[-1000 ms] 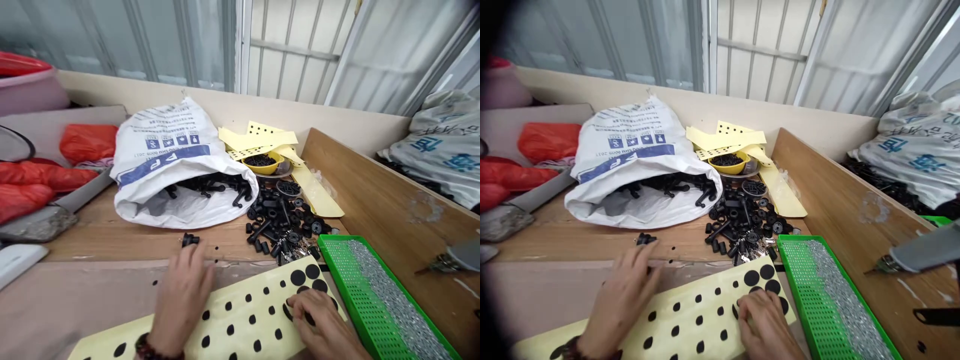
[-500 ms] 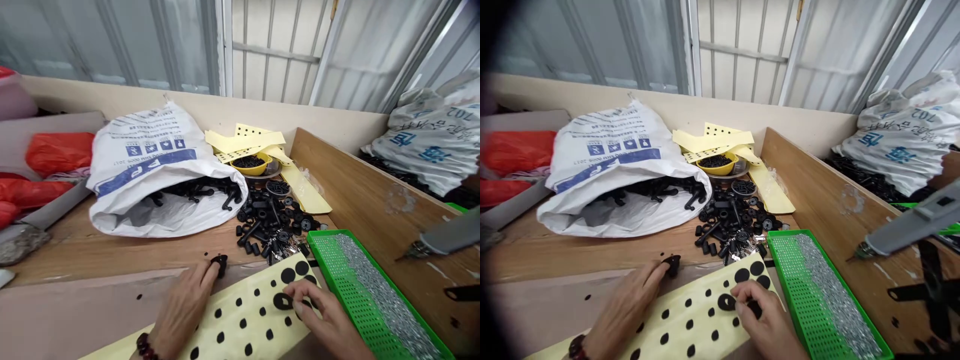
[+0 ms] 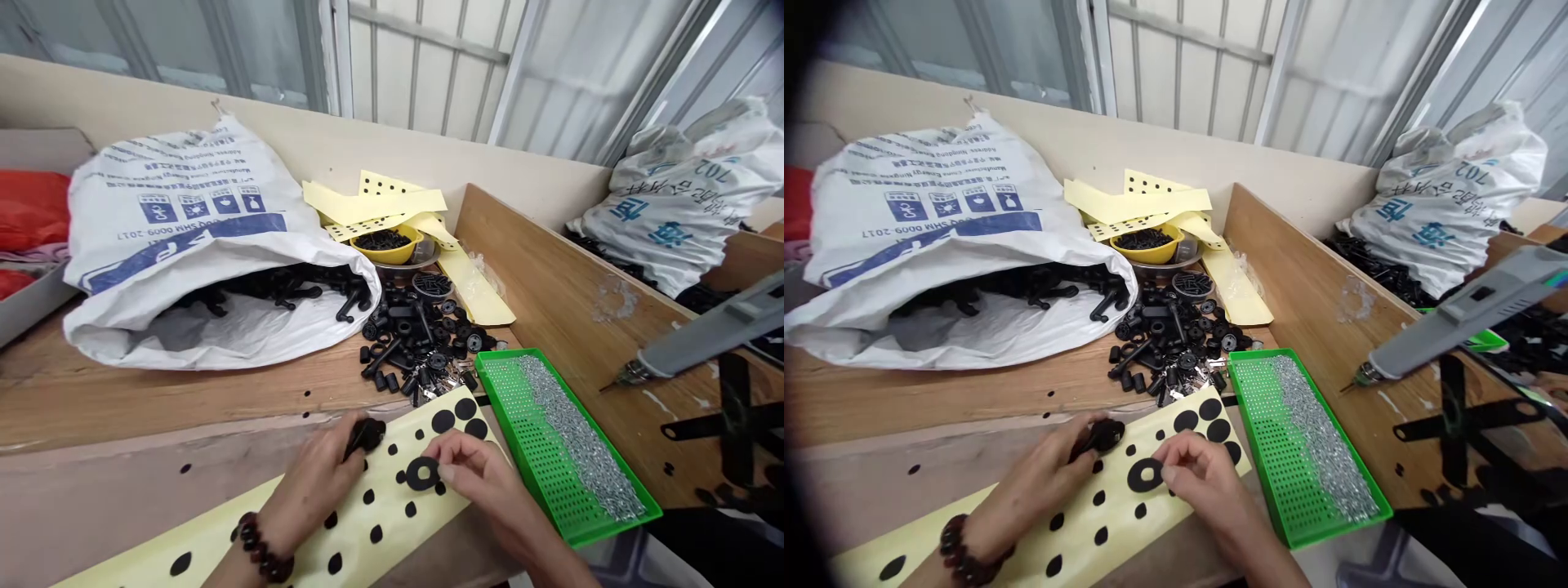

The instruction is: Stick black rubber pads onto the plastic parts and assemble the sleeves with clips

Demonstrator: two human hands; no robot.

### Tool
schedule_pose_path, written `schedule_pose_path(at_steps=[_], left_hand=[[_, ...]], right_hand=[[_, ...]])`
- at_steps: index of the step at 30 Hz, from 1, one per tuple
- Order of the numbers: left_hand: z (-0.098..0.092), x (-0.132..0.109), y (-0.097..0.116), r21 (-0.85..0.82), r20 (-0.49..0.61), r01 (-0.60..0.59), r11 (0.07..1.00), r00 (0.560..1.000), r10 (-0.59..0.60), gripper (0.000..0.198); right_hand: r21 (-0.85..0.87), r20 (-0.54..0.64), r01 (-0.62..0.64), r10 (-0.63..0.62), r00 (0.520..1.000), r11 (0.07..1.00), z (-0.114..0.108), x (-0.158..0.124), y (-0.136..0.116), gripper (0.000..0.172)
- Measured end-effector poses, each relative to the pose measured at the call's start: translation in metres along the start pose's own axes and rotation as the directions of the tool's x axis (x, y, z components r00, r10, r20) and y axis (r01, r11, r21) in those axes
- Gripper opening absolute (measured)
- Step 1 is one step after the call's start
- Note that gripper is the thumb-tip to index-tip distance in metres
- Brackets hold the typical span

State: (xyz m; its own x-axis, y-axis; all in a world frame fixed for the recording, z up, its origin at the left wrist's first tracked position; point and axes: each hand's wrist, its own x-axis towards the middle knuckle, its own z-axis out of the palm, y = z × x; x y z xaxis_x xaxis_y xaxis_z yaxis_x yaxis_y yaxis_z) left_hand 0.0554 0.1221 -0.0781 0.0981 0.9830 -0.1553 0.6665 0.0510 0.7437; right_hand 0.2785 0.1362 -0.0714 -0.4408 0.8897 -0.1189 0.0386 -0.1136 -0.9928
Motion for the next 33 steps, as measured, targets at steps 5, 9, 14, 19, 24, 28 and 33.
schedule_pose_path(at_steps=[5,9,14,19,24,28,33], left_hand=[[0.009,-0.006,0.011,-0.535,0.231,0.214,0.817,0.967,-0.102,0.048],[0.008,-0.017,0.028,-0.585,0.288,0.317,0.746,0.942,-0.175,0.056],[-0.003,-0.025,0.049,-0.455,0.213,0.344,0.821,0.938,-0.275,0.053],[-0.002,-0.027,0.052,-0.435,0.231,0.336,0.835,0.938,-0.258,0.055],[-0.002,-0.028,0.049,-0.453,0.261,0.344,0.822,0.933,-0.247,0.053],[-0.003,-0.028,0.051,-0.515,0.258,0.272,0.813,0.954,-0.156,0.047],[-0.001,-0.029,0.05,-0.538,0.235,0.253,0.804,0.961,-0.145,0.042]], right_hand=[[0.102,0.009,-0.011,0.01,1.0,0.995,0.002,0.005,0.002,0.015],[0.099,0.024,-0.036,0.034,0.999,0.994,0.003,0.008,0.003,0.013],[0.105,0.069,-0.059,0.052,0.996,0.993,0.008,0.009,0.002,0.014],[0.117,0.088,-0.074,0.064,0.994,0.99,0.012,0.009,-0.001,0.013],[0.096,0.084,-0.082,0.074,0.994,0.992,0.013,0.01,-0.001,0.014],[0.074,0.086,-0.089,0.083,0.993,0.993,0.013,0.01,0.001,0.016],[0.062,0.083,-0.085,0.08,0.993,0.994,0.013,0.01,0.002,0.015]])
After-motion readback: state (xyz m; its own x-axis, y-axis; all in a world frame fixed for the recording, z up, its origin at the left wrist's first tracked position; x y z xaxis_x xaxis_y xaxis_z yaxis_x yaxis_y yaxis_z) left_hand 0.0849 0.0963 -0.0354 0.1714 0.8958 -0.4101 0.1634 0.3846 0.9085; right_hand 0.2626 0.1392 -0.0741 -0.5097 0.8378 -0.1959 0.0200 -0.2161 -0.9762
